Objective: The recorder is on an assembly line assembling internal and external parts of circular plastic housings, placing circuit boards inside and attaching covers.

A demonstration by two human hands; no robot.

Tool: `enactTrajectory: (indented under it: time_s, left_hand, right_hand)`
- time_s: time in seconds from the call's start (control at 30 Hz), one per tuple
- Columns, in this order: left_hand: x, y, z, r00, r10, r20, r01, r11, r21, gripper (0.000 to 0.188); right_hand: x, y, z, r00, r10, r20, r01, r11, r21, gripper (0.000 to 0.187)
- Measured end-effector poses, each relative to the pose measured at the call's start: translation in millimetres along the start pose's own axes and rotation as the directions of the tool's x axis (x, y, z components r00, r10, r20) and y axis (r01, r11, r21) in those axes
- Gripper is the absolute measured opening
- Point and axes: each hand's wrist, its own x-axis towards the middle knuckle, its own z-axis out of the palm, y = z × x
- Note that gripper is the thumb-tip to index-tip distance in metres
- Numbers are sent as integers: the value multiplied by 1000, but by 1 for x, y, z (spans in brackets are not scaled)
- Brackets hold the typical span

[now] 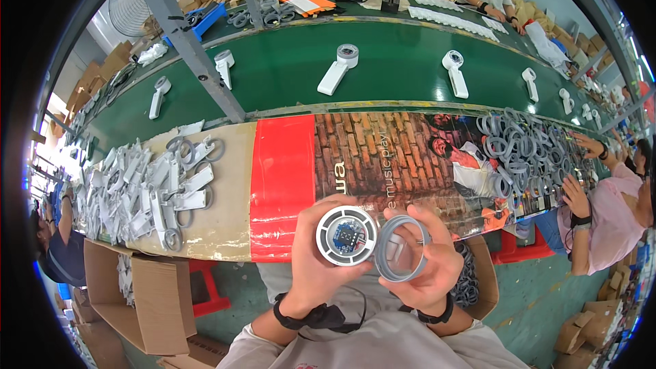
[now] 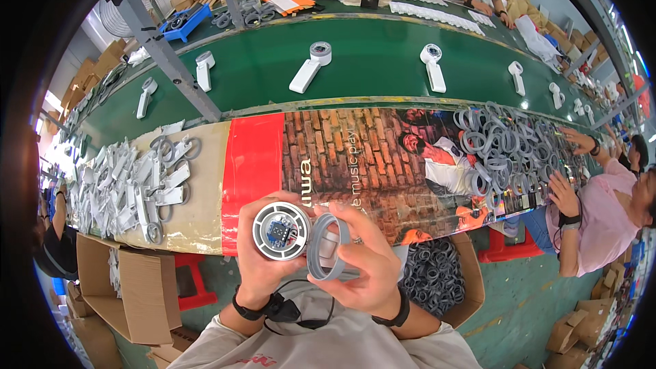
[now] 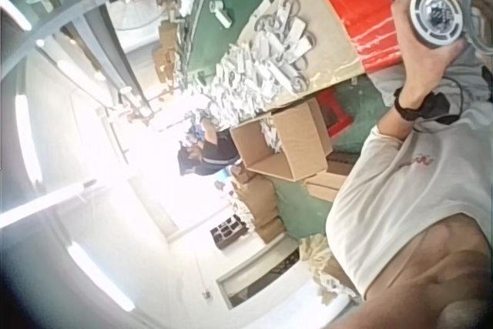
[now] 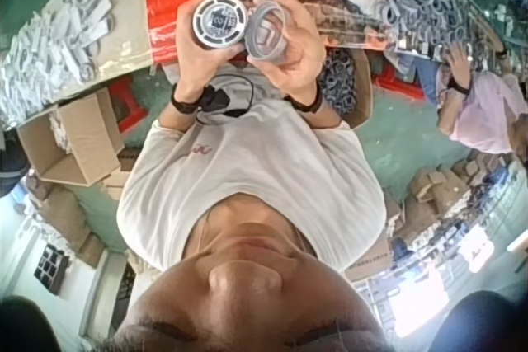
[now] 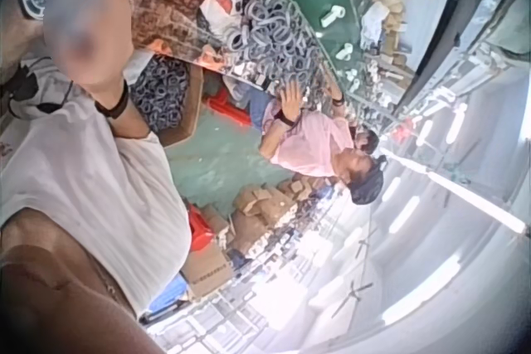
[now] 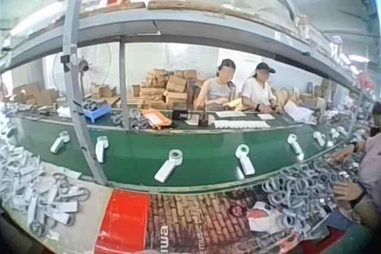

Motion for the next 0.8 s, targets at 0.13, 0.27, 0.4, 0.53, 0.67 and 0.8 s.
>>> enactTrajectory:
  time_s: [0.13, 0.27, 0.4, 0.53, 0.67, 0.8]
  left_hand:
    - [0, 2, 4, 998, -7, -58, 10, 999, 54, 79]
    - [2, 5, 5, 986, 167, -11, -141, 865, 482, 77]
    - [2, 10, 22, 916, 393, 84, -266, 434, 861, 67]
    - [20, -2, 16, 907, 347, 238, -339, 266, 902, 62]
    - [33, 4, 10, 861, 320, 395, -485, 285, 826, 58]
    - [36, 5, 22, 808, 270, 523, -589, 389, 709, 57]
  right_hand:
    - [1, -2, 0, 999, 29, 39, -28, 1000, -13, 40]
    - [11, -14, -1, 995, 22, 102, -4, 986, -167, 40]
    - [21, -17, -1, 938, 96, 333, 116, 818, -563, 47]
    - [17, -5, -7, 909, 330, 254, -154, 833, -531, 51]
    - [33, 12, -21, 868, 408, 285, -400, 912, -85, 54]
    - [35, 52, -18, 804, 485, 344, -549, 828, 117, 27]
